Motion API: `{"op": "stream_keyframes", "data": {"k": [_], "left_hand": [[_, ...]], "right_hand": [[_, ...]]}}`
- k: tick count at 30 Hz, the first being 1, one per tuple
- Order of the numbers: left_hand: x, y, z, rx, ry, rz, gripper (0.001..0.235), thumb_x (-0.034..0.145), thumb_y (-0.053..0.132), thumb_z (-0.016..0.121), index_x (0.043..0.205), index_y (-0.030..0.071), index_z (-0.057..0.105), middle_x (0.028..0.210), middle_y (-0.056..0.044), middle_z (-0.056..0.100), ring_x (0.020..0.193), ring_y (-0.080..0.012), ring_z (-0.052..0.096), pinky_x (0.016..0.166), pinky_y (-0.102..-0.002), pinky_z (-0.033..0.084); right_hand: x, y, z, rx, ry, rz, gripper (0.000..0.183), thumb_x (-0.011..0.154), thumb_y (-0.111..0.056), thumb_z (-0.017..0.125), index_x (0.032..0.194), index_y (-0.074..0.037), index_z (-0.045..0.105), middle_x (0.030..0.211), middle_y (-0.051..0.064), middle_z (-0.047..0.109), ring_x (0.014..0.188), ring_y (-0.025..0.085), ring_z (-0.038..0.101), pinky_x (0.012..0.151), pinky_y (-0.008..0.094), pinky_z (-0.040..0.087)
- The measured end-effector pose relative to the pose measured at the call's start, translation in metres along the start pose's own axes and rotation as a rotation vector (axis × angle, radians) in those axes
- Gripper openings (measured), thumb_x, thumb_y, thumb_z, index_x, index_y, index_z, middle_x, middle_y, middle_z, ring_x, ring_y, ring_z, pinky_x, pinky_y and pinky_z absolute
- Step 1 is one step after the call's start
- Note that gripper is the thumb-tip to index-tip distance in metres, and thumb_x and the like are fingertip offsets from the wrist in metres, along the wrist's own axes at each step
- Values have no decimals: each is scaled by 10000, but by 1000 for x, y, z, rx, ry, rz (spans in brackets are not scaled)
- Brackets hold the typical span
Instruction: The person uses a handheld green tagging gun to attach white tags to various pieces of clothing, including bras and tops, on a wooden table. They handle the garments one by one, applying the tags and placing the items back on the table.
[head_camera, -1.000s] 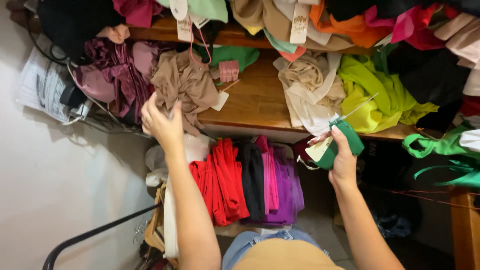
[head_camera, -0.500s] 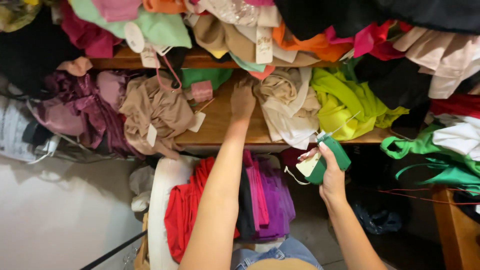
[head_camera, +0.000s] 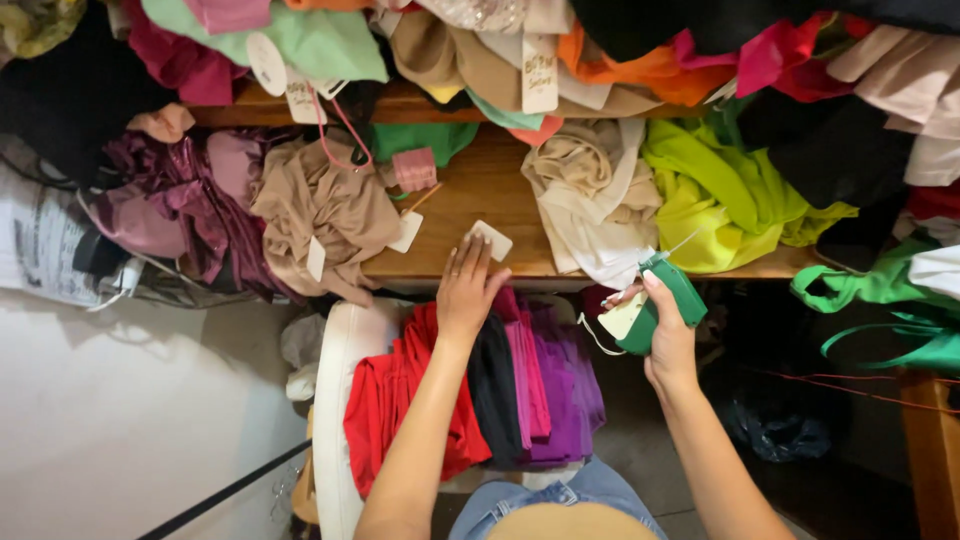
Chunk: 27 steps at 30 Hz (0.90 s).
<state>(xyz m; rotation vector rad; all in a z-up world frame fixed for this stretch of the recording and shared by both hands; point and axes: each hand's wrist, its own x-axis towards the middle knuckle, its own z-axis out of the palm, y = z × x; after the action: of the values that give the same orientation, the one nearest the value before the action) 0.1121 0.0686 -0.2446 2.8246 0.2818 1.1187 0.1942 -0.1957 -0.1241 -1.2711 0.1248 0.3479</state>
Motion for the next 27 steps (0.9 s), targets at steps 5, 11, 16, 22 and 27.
{"op": "stream_keyframes", "data": {"k": [5,11,16,22,27], "left_hand": [[-27,-6,-12,123,65,121,390,895,406,726,1201,164,710,1317,-34,684,1202,-207,660,1024,-337,563],[30,73,-74,-1078,77,-1254,295,858,193,819,1084,100,653,954,-143,758,904,-317,764,799,-419,636],[50,130,-122,-1704,99,-1510,220,876,123,818,971,119,620,921,20,695,852,-117,723,833,-246,588],[44,139,-151,-1438,-13,-1270,228,819,173,887,932,93,706,932,2,705,820,-84,618,779,-230,500],[79,136,-204,-988,-105,-709,294,934,145,748,1224,107,714,1093,-121,767,1044,-273,736,925,-394,560]], "right_hand": [[-13,5,15,-57,-44,66,404,961,-395,649,839,-13,699,773,176,730,776,253,770,714,388,651],[-21,19,33,-130,-17,8,166,854,-172,830,944,-57,750,848,71,748,773,146,738,731,320,633],[-38,-7,64,-89,-81,-16,290,755,-66,894,1005,-51,749,895,82,757,803,155,738,739,325,644],[-45,-21,70,-29,-93,-87,237,800,-77,869,989,-46,730,801,35,712,733,114,699,691,268,621],[-57,-33,78,-131,-235,-147,223,785,-3,866,971,1,743,747,66,685,698,109,652,660,272,609]]}}
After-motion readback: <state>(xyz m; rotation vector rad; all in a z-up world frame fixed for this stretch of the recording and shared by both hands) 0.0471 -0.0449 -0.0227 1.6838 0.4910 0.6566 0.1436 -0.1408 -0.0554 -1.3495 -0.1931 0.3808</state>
